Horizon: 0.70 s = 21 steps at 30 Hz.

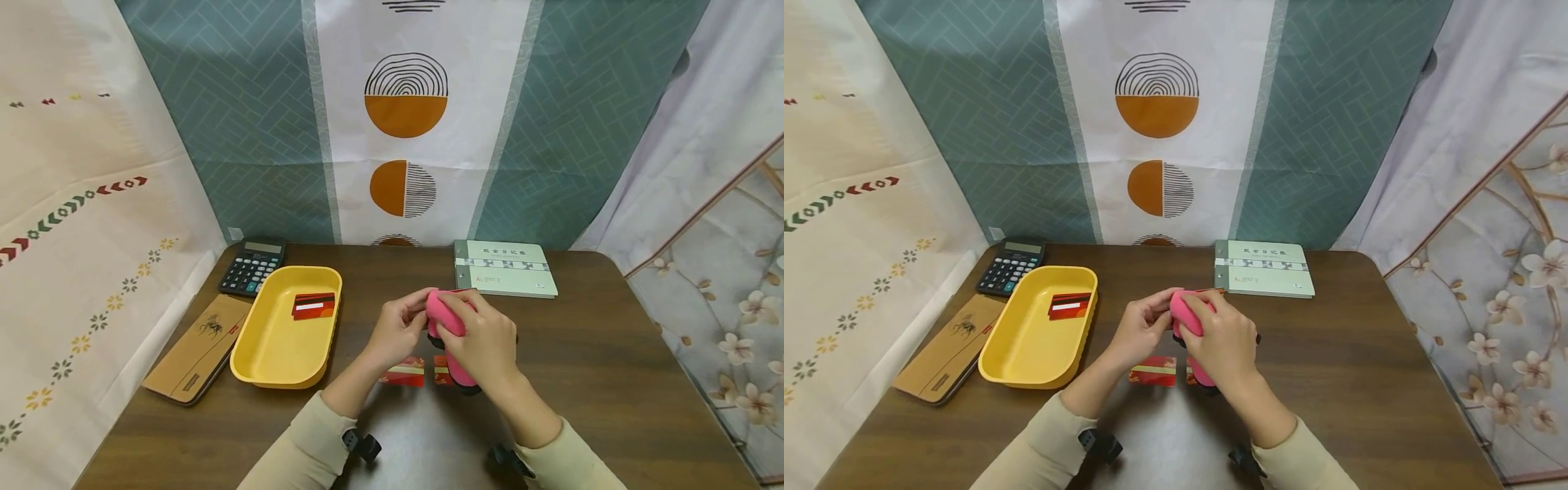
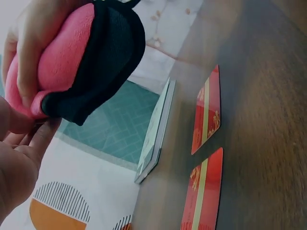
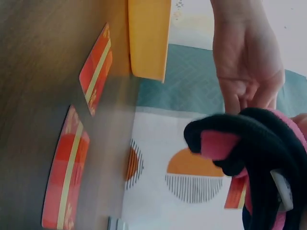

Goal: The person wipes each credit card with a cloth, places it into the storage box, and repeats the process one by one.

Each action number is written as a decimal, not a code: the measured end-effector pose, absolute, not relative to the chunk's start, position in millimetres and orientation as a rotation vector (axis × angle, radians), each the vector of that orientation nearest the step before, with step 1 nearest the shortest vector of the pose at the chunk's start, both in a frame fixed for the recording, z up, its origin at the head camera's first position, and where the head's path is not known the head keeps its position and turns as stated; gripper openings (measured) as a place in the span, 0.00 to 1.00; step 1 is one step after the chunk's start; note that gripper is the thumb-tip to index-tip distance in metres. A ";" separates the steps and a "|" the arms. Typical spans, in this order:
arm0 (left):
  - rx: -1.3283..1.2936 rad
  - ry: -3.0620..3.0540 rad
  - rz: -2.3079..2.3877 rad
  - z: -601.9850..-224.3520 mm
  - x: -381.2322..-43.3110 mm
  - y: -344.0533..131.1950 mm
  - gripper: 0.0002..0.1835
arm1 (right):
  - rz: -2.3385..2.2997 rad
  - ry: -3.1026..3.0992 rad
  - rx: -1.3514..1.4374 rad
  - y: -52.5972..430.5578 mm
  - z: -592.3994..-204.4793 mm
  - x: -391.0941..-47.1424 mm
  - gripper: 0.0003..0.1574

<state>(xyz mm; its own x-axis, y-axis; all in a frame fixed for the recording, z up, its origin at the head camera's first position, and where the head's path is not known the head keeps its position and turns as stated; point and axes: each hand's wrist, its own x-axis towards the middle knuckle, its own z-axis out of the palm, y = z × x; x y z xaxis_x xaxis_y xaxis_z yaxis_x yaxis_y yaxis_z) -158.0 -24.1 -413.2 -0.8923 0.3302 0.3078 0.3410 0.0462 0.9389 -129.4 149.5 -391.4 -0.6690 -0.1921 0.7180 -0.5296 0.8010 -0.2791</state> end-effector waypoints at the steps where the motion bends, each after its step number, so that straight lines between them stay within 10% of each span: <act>1: -0.720 -2.266 -2.030 -413.2 -157.9 -24.7 0.20 | 0.632 -2.279 0.518 149.9 -391.6 -129.6 0.27; 21: -0.592 -2.237 -1.996 -410.9 -163.6 -59.0 0.17 | 0.766 -2.267 0.224 205.4 -392.1 -145.5 0.26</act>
<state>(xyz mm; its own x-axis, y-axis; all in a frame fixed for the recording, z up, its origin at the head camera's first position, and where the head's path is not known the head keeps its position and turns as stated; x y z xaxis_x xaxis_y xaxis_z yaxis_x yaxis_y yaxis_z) -163.6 -59.0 -410.9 -0.9214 0.2272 0.3153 0.3390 0.0731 0.9379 -145.5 205.4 -392.1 -0.7245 0.0612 0.6866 -0.3675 0.8083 -0.4599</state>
